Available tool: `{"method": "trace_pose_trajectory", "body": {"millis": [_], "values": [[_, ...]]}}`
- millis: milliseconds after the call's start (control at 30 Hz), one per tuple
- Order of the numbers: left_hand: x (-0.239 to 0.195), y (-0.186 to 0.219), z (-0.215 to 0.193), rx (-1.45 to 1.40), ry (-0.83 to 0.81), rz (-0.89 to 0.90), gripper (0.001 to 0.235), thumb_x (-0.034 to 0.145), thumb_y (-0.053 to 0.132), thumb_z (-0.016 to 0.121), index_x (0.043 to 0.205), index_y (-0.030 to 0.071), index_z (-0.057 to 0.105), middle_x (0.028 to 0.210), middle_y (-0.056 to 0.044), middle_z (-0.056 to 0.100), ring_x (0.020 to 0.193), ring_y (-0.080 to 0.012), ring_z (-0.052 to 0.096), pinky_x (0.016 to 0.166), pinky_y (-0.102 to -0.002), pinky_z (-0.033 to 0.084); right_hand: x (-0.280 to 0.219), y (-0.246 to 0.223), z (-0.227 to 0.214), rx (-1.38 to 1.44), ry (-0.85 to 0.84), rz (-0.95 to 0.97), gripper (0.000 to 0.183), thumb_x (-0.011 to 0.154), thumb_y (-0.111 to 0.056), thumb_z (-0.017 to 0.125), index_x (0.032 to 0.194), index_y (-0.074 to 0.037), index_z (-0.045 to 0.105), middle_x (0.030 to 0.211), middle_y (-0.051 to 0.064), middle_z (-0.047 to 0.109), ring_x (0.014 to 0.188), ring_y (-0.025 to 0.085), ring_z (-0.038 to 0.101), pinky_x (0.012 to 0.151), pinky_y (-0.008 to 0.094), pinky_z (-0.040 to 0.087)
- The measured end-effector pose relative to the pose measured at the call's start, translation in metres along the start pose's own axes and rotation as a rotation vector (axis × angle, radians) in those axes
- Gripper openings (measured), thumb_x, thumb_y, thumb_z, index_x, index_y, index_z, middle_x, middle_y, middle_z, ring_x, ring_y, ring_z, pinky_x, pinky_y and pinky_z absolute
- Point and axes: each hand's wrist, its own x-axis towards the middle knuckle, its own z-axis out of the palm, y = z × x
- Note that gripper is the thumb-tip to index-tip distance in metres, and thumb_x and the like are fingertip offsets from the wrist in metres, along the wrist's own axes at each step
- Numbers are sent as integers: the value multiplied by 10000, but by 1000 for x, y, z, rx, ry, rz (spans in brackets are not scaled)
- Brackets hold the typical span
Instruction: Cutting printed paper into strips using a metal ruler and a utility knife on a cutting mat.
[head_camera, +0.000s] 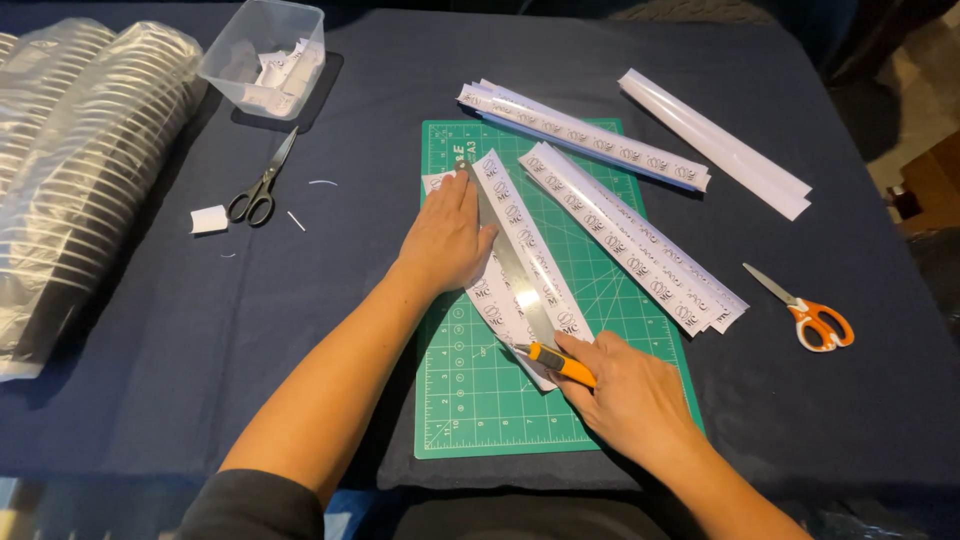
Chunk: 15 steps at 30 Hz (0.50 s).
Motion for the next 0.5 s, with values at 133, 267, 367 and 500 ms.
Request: {"method": "trace_pose_trajectory", "body": {"millis": [133,267,367,500], "values": [[0,1,1,-6,18,13,717,1066,411,422,1543,-106,281,1670,-317,209,1547,-495,193,1253,-572,177,-1,-2,-2,-15,8,-2,576,934,-555,624,1484,-402,552,1006,-11,640,787,353,717,581,525,560],[1,4,-4,4,-46,-23,744,1082,427,371,1587,-96,209,1695,-304,146,1571,-468,131,1274,-550,125,1,0,2,-5,29,-22,610,922,-560,651,1495,-376,553,972,-13,644,739,324,719,545,511,570],[0,6,-8,-19,-24,-15,687,1074,395,414,1539,-94,284,1677,-314,190,1553,-499,170,1254,-573,166,0,1,3,3,48,-37,591,918,-499,674,1484,-367,563,926,-1,633,702,324,701,523,503,558],[1,4,-4,-2,-18,-1,694,1077,400,407,1543,-98,275,1678,-320,184,1554,-499,169,1257,-574,159,0,3,4,3,54,-45,613,907,-504,693,1489,-370,559,935,6,629,712,343,702,527,528,558]]}}
